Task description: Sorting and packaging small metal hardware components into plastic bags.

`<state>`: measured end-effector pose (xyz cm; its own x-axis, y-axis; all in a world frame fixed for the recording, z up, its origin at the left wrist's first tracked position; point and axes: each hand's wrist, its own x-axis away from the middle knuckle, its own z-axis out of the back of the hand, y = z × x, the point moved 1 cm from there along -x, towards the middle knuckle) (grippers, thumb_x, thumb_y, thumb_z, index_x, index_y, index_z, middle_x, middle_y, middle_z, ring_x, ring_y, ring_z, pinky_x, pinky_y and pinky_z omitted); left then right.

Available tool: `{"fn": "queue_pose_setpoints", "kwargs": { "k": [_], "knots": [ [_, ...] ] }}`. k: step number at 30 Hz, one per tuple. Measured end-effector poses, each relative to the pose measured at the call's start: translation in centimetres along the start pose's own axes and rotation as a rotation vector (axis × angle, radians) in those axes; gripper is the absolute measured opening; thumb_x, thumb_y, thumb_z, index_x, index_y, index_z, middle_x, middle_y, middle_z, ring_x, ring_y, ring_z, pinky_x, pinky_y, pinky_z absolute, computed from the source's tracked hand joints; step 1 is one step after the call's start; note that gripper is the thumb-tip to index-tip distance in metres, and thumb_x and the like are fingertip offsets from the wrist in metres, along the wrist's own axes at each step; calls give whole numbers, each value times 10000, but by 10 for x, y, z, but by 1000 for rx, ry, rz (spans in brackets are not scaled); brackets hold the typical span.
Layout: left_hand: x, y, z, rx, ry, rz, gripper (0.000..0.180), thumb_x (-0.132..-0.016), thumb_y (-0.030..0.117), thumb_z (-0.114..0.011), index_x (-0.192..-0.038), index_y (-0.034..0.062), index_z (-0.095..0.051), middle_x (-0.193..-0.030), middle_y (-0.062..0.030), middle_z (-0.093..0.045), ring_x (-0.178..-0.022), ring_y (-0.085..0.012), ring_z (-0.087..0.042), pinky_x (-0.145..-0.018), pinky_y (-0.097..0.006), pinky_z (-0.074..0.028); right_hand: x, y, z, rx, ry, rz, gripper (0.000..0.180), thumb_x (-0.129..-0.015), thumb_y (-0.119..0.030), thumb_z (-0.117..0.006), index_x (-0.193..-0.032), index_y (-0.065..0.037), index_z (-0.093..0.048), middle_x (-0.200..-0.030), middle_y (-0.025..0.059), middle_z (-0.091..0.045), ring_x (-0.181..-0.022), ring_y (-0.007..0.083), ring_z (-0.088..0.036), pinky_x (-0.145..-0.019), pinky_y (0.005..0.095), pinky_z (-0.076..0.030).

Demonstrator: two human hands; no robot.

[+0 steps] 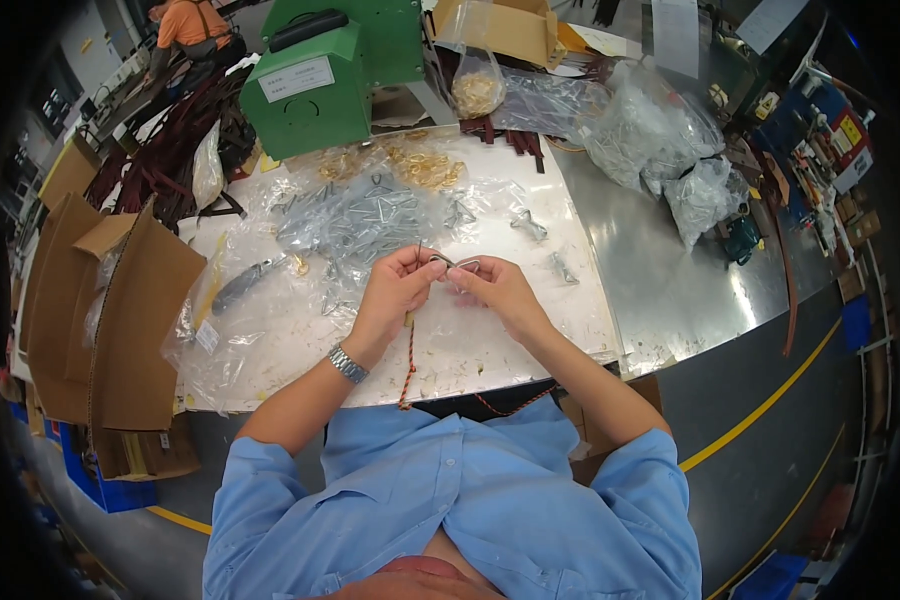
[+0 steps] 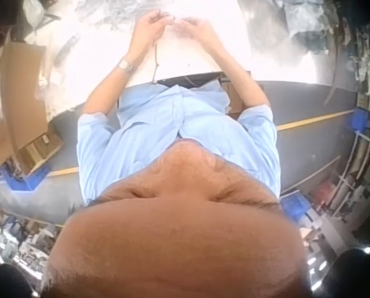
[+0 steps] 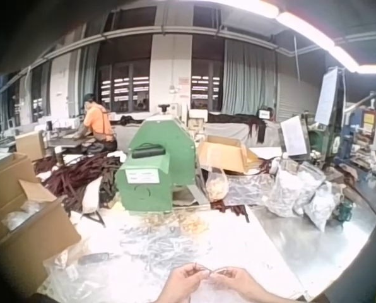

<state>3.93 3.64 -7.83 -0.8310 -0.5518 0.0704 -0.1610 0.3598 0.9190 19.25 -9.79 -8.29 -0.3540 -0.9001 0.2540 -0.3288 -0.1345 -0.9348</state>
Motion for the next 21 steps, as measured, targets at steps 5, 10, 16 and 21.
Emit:
{"fn": "queue_pose_setpoints", "kwargs": {
  "k": [5, 10, 16, 21],
  "knots": [
    [1, 1, 2, -23, 29, -24, 135, -1006, 121, -729, -1085, 13, -708, -868, 22, -701, -554, 20, -411, -477, -185, -273, 14, 6, -3, -268, -158, -192, 349, -994, -167, -766, -1279, 8, -665, -1205, 140, -746, -1053, 194, -735, -904, 323, -613],
    [-3, 4, 6, 50, 13, -36, 147, -1015, 134, -715, -1107, 21, -691, -887, -4, -709, -539, 9, -393, -475, -186, -272, 28, 7, 0, -235, -149, -164, 282, -976, -127, -778, -1199, 28, -700, -1180, 131, -749, -1045, 195, -736, -928, 322, -613],
    [-1, 20, 13, 271, -106, 2, 119, -1041, 131, -663, -1122, 47, -635, -990, -78, -753, -505, -2, -381, -448, -185, -266, 31, -14, 23, -28, 58, 69, 227, -974, -128, -775, -1143, 13, -719, -1132, 83, -747, -1033, 150, -718, -927, 304, -598],
    [2, 12, 8, 114, -167, 59, 82, -1039, 131, -661, -1084, 67, -635, -1246, -127, -731, -516, -5, -382, -455, -185, -281, 28, -20, 25, -113, 371, 186, 157, -998, -176, -757, -1098, -69, -702, -1019, 7, -726, -929, 107, -698, -814, 275, -566]
  ]
}}
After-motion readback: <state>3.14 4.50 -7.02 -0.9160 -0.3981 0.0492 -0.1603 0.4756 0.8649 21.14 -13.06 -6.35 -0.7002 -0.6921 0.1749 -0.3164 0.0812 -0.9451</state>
